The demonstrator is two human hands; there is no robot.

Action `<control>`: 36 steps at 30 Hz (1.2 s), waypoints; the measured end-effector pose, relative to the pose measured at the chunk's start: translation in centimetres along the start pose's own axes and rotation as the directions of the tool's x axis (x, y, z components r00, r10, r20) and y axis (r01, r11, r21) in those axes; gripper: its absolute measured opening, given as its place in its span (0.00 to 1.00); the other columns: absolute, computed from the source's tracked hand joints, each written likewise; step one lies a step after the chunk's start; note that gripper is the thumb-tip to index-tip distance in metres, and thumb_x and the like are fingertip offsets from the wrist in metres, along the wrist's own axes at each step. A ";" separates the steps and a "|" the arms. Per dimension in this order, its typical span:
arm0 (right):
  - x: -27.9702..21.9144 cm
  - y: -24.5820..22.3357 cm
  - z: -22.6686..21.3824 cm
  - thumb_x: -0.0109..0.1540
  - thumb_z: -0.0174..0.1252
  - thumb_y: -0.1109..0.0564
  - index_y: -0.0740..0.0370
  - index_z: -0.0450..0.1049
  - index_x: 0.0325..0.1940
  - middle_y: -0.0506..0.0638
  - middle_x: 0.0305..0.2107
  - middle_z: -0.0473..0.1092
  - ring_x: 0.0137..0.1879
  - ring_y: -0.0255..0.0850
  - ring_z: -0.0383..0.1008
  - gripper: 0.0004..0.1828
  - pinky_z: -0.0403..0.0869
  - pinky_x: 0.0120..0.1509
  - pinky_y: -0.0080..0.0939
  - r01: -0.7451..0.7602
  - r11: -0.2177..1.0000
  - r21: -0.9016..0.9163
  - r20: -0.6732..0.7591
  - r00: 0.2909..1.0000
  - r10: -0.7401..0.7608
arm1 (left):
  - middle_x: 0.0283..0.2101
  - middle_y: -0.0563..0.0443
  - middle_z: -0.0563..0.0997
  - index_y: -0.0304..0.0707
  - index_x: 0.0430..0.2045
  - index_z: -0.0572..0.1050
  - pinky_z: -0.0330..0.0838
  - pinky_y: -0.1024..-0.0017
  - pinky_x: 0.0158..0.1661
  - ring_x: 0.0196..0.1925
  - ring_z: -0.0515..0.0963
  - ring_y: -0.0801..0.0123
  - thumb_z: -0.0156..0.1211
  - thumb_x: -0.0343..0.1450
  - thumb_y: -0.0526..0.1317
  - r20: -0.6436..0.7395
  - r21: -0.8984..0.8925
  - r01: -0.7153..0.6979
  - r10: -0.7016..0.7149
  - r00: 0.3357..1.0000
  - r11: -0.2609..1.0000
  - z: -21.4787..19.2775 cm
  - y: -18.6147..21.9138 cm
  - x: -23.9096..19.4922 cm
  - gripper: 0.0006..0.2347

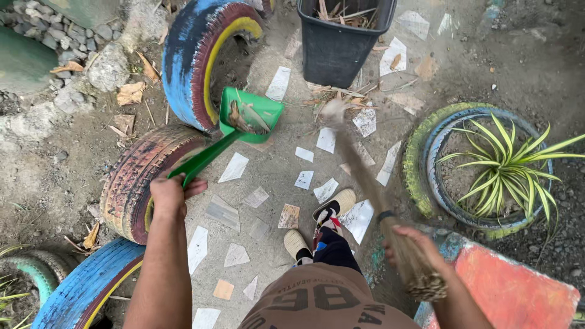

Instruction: The person sweeps dry leaves, twigs, and small debris from a tiled patio and garden area using a hand broom and a green dustpan, occasionally emptying the dustpan into a black bin.

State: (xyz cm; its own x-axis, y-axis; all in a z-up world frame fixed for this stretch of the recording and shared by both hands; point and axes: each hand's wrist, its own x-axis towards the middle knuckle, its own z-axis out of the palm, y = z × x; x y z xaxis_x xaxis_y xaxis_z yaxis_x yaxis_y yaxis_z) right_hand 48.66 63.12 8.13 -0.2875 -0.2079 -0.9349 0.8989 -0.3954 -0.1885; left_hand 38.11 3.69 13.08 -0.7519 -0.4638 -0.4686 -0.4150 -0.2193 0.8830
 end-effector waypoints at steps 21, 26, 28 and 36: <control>14.3 -6.4 19.2 0.65 0.58 0.47 0.62 0.58 0.59 0.57 0.33 0.69 0.32 0.43 0.73 0.25 0.78 0.34 0.39 -0.140 0.980 0.141 0.666 0.746 0.011 | 0.35 0.26 0.79 0.14 0.56 0.65 0.85 0.55 0.32 0.29 0.84 0.41 0.40 0.74 0.25 -0.142 0.025 0.181 -0.176 0.974 0.983 2.0 -4.8 -0.8 0.15; 21.1 -15.4 17.8 0.63 0.58 0.50 0.70 0.66 0.51 0.57 0.29 0.69 0.27 0.42 0.71 0.22 0.76 0.27 0.37 -0.165 0.879 0.447 0.399 0.917 -0.031 | 0.35 0.28 0.80 0.14 0.56 0.67 0.85 0.55 0.32 0.30 0.84 0.41 0.38 0.74 0.25 -0.160 0.059 0.226 -0.215 0.964 0.972 5.8 -2.8 0.1 0.16; 19.5 -18.0 12.9 0.63 0.56 0.49 0.74 0.69 0.47 0.55 0.27 0.69 0.27 0.40 0.72 0.22 0.77 0.26 0.34 -0.167 0.758 0.630 0.311 0.949 -0.049 | 0.35 0.27 0.80 0.14 0.56 0.68 0.85 0.56 0.32 0.30 0.84 0.42 0.39 0.75 0.25 -0.146 0.090 0.217 -0.203 0.968 0.972 6.9 -1.9 0.7 0.16; 6.4 -16.0 10.1 0.63 0.47 0.46 0.62 0.65 0.55 0.55 0.29 0.69 0.26 0.42 0.70 0.22 0.74 0.26 0.39 -0.010 0.969 0.247 0.102 0.995 -0.015 | 0.35 0.28 0.80 0.17 0.55 0.69 0.84 0.56 0.31 0.30 0.84 0.43 0.42 0.74 0.26 -0.090 0.117 0.236 -0.226 0.970 0.965 10.4 -0.4 1.8 0.15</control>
State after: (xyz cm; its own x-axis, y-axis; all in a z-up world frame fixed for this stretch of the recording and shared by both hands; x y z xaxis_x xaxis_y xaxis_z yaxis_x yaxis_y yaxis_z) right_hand 29.10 59.13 8.22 -0.3333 -0.2916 -0.8966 0.7924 -0.6020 -0.0988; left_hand 31.56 11.87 11.57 -0.5890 -0.4777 -0.6518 -0.6377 -0.2208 0.7380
